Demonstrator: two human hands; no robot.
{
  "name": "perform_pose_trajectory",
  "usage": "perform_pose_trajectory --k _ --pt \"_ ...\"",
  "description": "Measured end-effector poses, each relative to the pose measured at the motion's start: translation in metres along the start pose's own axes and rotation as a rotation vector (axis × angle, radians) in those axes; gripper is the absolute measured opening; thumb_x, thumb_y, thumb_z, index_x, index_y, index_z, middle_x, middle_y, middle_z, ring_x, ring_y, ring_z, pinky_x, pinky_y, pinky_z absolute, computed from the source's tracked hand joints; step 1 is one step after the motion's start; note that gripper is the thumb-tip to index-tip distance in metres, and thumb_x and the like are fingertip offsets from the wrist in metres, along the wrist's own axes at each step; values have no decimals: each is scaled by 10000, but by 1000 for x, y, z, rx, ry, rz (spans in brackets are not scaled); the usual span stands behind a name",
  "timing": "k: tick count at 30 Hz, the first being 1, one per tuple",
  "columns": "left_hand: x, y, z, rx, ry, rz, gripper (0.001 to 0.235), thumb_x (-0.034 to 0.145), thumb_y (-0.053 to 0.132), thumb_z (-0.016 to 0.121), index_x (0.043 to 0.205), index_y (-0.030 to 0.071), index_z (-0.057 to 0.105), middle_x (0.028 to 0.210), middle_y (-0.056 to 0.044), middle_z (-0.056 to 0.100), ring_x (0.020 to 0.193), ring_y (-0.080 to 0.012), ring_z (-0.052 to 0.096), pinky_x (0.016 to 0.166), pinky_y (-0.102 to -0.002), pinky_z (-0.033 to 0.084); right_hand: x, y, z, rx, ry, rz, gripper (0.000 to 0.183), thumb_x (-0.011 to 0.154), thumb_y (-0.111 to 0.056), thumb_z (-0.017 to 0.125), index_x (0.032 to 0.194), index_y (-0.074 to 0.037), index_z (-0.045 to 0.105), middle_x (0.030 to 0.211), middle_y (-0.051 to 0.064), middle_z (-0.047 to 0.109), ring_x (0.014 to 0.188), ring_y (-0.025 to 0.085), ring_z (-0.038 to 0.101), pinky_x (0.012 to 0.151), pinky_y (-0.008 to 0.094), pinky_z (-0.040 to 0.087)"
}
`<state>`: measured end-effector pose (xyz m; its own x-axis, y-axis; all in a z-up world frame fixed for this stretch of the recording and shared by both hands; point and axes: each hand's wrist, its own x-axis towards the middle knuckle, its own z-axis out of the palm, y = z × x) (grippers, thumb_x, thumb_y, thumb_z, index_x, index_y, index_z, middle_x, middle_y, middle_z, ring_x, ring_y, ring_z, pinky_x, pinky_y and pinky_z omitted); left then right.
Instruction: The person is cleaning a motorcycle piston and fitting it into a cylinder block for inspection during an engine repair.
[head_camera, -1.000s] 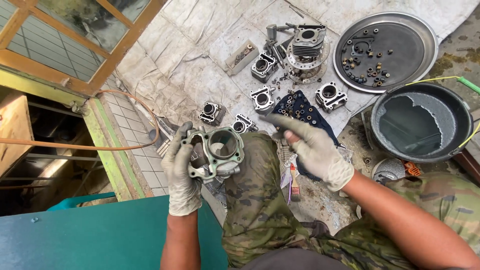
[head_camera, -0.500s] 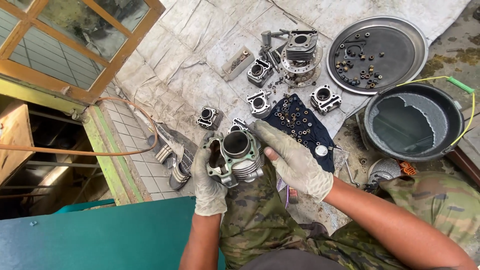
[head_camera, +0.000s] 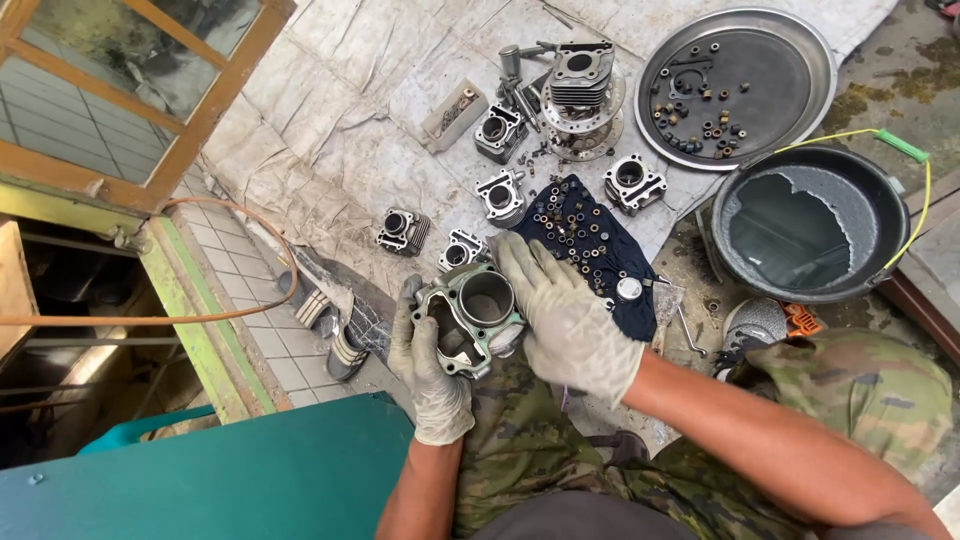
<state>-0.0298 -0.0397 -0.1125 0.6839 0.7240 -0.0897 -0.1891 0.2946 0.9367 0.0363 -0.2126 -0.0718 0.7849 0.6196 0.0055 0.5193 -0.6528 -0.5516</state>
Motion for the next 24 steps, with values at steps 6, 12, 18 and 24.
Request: perform_pose_trajectory --k 6,12,18,24 --pt "-2 20 18 -66 -15 -17 531 829 151 658 1346 35 620 1117 -200 727 835 -354 745 624 -394 674 -30 -8 11 -46 197 -109 977 693 -105 756 1565 49 342 1517 292 481 1361 434 508 1122 515 403" --pt "7 56 40 -225 -72 -121 518 888 247 601 1358 28 597 1191 -194 692 975 -307 727 802 -425 655 -33 15 -69 452 315 112 500 943 -108 530 1414 -224 651 1304 74 728 1226 293 665 1033 478 509" --pt "42 85 82 -266 -226 -99 539 845 242 640 1341 33 608 1162 -169 708 990 -293 745 796 -404 673 -23 137 -43 -120 107 697 302 984 -565 534 1275 -535 608 1225 -164 707 1096 204 706 941 432 572" --pt "105 26 119 -262 -327 103 483 872 173 699 1317 2 623 1148 -244 722 1011 -341 744 932 -483 646 -27 229 55 -413 46 614 261 871 -494 676 1048 -328 770 953 5 774 952 234 774 807 417 635"
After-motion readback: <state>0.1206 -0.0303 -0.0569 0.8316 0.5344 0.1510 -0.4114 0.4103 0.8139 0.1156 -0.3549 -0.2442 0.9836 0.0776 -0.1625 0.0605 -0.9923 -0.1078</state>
